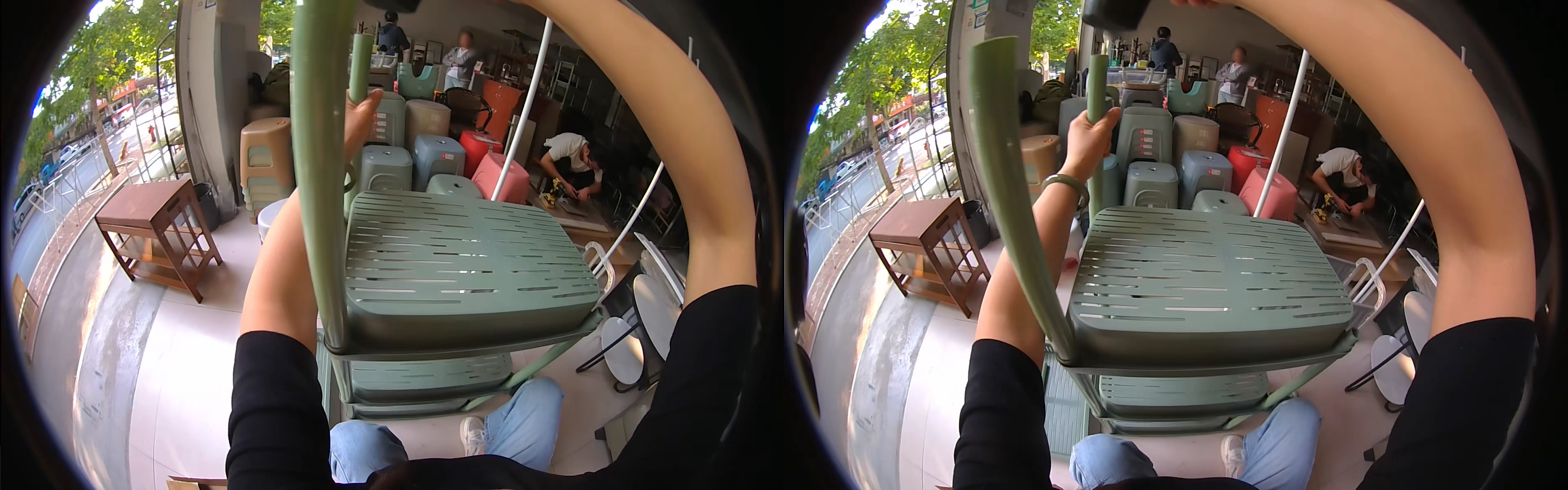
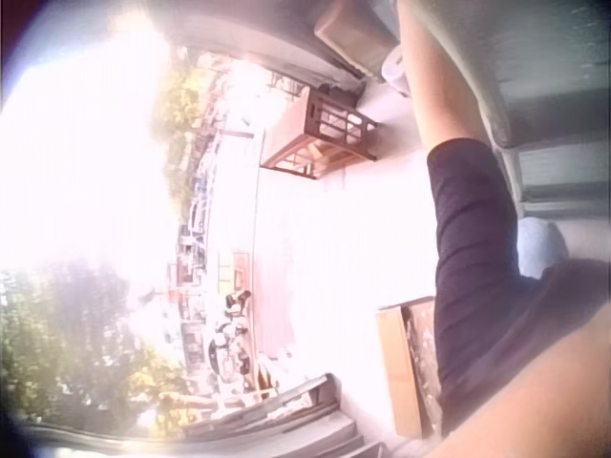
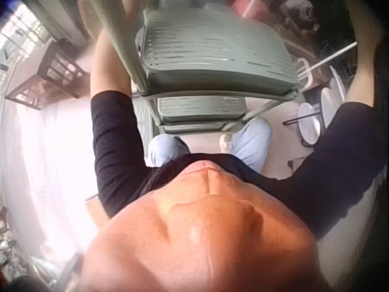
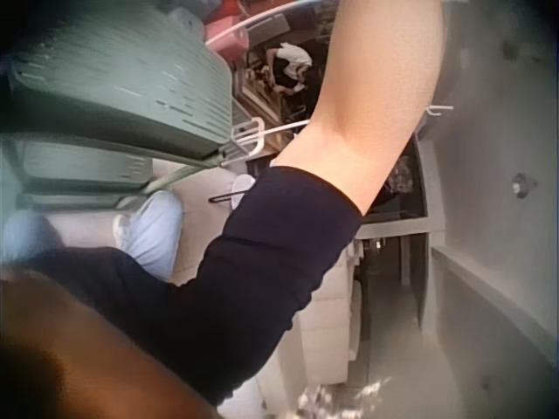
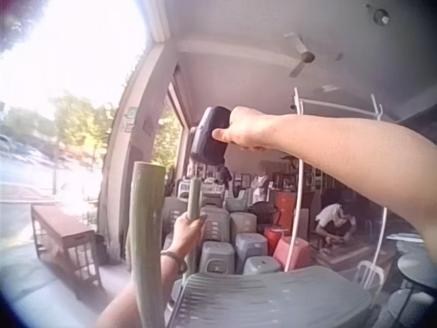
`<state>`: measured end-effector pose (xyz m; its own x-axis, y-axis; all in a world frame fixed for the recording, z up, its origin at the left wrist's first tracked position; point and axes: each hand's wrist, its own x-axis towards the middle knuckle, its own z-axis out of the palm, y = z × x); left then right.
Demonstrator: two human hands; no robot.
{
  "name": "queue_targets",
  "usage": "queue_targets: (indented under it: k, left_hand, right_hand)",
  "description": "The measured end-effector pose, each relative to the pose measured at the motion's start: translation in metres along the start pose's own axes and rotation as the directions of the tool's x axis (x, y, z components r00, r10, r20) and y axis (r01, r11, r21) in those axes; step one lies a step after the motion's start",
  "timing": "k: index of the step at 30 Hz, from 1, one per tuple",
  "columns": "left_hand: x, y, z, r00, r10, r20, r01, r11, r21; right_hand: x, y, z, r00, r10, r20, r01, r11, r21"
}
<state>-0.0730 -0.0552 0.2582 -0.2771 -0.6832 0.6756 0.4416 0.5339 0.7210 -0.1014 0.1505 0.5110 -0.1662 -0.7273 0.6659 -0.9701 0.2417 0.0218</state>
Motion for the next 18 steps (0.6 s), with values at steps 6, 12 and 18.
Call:
queue_targets:
  k: [6,12,18]
  left_hand:
    - [0.001,-0.014,-0.001,0.999,0.044,0.028,-0.044,0.999,0.009]
    - [-0.005,-0.02,0.004,0.952,0.303,-0.045,-0.307,0.935,-0.179]
    - [0.007,-0.031,-0.004,0.985,0.169,-0.031,-0.165,0.98,0.112]
  right_hand:
    - [0.045,-0.019,0.039,0.919,0.045,-0.392,0.015,0.989,0.148]
    - [0.048,-0.023,0.055,0.995,-0.019,0.102,0.032,0.991,-0.132]
    - [0.07,-0.011,0.075,0.994,-0.101,-0.04,0.086,0.958,-0.275]
